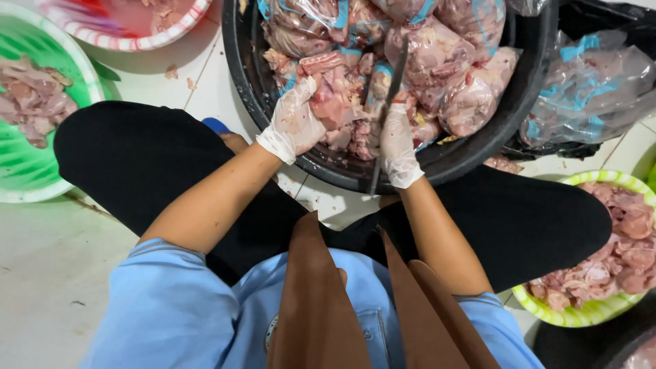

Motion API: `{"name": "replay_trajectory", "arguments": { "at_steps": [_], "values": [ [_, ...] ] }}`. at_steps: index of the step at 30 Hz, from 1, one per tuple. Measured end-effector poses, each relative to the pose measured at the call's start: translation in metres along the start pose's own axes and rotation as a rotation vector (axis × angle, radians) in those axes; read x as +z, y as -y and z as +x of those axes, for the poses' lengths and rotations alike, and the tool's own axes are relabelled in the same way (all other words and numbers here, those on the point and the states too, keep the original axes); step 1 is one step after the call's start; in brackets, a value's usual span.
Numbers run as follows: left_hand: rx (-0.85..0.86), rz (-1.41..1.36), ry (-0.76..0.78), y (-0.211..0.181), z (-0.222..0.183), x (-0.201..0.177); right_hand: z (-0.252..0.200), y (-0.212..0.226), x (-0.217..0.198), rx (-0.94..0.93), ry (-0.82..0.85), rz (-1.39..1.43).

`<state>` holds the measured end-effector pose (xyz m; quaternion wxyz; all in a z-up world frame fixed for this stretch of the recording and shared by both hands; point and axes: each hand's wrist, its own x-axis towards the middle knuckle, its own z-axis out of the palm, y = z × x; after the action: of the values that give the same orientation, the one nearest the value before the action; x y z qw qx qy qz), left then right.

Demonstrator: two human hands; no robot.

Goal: A person sitting on the floor uses a knife to cut open plastic bags of raw chicken and empties them into a large black tub.

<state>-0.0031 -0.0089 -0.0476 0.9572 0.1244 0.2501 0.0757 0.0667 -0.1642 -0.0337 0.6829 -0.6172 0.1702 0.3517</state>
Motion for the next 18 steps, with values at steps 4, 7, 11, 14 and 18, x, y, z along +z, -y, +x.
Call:
{"name": "replay_trajectory", "arguments": {
  "at_steps": [4, 7, 11, 14, 18],
  "values": [
    [-0.060, -0.127, -0.060, -0.025, -0.021, 0.046, 0.029, 0.001, -0.013, 0.061, -0.250, -0.047],
    [-0.049, -0.126, -0.083, -0.031, -0.024, 0.046, 0.034, 0.008, -0.017, 0.032, -0.321, -0.101],
    [-0.054, -0.124, -0.061, -0.036, -0.036, 0.063, 0.017, 0.010, -0.014, -0.079, -0.336, -0.051],
    [-0.072, -0.101, -0.039, -0.030, -0.024, 0.044, -0.041, 0.043, 0.016, -0.097, -0.188, -0.146],
    [-0.103, -0.056, -0.010, -0.022, -0.032, 0.058, -0.051, 0.025, 0.008, -0.937, 0.360, -0.575]
  ]
}}
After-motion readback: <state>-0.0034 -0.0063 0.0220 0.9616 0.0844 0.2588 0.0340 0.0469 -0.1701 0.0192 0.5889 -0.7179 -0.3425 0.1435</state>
